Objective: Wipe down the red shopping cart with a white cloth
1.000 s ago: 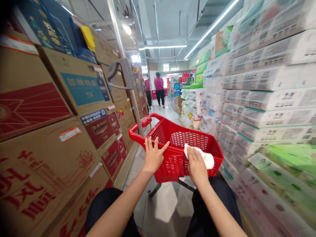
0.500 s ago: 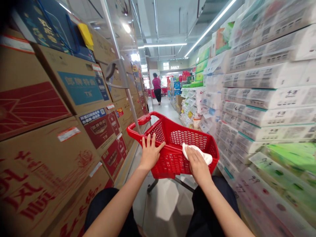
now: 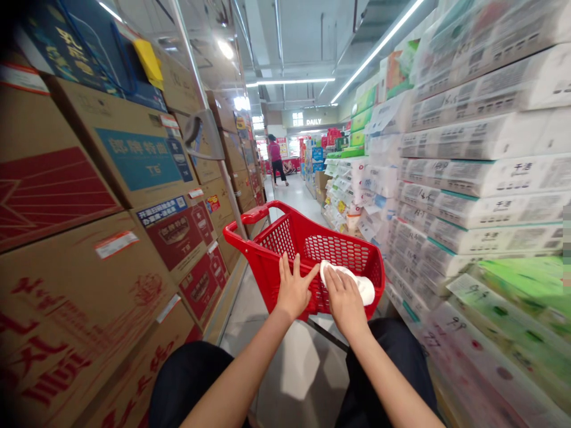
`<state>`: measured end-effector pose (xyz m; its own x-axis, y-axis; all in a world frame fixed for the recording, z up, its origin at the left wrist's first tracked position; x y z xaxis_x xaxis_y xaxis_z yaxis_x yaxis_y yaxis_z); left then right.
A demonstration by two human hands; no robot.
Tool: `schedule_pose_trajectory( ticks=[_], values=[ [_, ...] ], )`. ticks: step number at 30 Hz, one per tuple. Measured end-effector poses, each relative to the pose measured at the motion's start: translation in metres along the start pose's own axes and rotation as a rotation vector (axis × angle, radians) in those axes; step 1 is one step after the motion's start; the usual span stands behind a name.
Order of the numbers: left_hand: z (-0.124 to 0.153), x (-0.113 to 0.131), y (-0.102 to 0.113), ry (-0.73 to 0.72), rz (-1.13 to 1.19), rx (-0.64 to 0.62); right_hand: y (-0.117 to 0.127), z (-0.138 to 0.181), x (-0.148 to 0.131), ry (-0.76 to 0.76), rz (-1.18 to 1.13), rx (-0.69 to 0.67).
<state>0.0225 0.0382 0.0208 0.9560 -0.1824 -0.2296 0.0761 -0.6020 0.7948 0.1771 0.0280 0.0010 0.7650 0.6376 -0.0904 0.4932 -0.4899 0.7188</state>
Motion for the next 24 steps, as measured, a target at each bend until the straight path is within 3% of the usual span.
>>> schedule_pose_trajectory(
  ticks=[7, 16, 20, 24],
  values=[
    [0.003, -0.020, -0.006, -0.029, 0.060, 0.023, 0.024, 0.021, 0.040, -0.059, -0.100, -0.070],
    [0.001, -0.038, -0.006, -0.060, 0.136, 0.024, 0.035, 0.077, 0.066, -0.152, -0.131, 0.016],
    [-0.008, -0.048, -0.011, 0.035, 0.152, -0.027, 0.025, 0.072, 0.051, -0.153, -0.157, 0.054],
    [-0.017, -0.054, -0.029, 0.265, 0.168, -0.125, 0.016, 0.055, 0.007, -0.087, -0.212, 0.009]
  ],
)
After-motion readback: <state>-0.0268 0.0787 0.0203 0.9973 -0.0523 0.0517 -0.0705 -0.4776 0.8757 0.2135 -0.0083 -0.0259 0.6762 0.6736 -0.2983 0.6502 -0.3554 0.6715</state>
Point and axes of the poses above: each hand's wrist, its own z-axis away from the middle knuckle, its own y-axis out of the back of the hand, x = y × z, the point moved 4 cm from there along -z, towards the middle knuckle, and after that the axes turned 15 degrees about -z, right-handed, at the moved point
